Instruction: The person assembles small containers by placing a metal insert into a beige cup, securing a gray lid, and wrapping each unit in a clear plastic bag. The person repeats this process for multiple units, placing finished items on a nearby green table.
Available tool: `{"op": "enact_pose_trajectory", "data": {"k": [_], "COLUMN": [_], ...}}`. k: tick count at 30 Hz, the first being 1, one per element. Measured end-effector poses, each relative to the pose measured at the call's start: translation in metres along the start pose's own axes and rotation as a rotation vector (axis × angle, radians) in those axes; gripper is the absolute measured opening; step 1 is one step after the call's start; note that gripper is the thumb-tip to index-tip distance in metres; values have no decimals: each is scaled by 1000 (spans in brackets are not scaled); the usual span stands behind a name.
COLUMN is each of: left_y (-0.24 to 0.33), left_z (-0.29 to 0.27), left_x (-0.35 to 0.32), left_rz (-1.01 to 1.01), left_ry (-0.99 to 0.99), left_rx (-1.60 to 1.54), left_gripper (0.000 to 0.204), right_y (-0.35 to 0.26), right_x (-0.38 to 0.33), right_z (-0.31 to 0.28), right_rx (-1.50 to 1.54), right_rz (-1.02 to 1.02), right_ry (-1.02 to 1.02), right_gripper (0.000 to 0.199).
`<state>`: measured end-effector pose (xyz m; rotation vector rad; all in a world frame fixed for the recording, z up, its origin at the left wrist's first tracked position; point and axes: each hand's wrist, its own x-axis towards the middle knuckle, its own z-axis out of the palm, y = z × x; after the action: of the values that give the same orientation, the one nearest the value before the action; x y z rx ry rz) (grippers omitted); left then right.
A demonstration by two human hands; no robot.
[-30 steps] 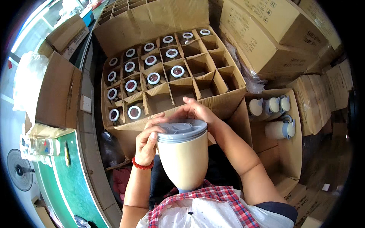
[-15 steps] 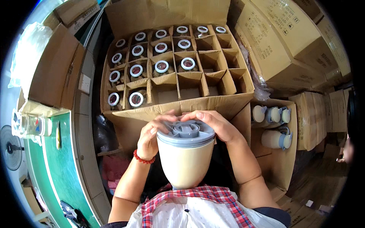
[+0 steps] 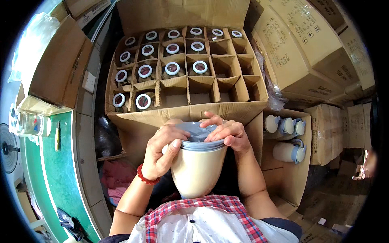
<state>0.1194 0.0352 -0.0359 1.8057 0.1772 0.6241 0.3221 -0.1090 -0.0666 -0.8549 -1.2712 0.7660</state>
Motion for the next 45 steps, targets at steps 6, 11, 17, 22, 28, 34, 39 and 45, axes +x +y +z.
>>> {"op": "enact_pose_trajectory", "data": {"k": [6,11,17,22,28,34,39,45], "left_y": [-9,13,52,0,33,68,-22,-50], "left_z": [-9,0,31,-5,-9,47,-18,-24], "left_x": [-2,3,13,3,6,32,10,1], "left_rz": [-95,-77,96,92,-12,212,-6,-309], "left_ry": [-6,-47,-27,-60,-88,-102,-357,-232], "left_rx": [-196,33,552,11,216,679,-419,-940], "left_gripper": [27,16,9,19,18,13,21,30], "right_y": [-58,-21,38,-39,17,134,-9,-63], "right_x": [10,-6,-30,-1,27,9,3,11], "right_z": [37,13,0,34,4,-31,-7,-5], "right_rx": [-445,-122,393,-366,317,878,70,-425], "right_rz": [208,90,-12,88,421,743,730,740], "right_ry": [177,136,186,248,237,-112,-145,-282], "right_gripper": [14,18,22,17,52,55,65,62]}}
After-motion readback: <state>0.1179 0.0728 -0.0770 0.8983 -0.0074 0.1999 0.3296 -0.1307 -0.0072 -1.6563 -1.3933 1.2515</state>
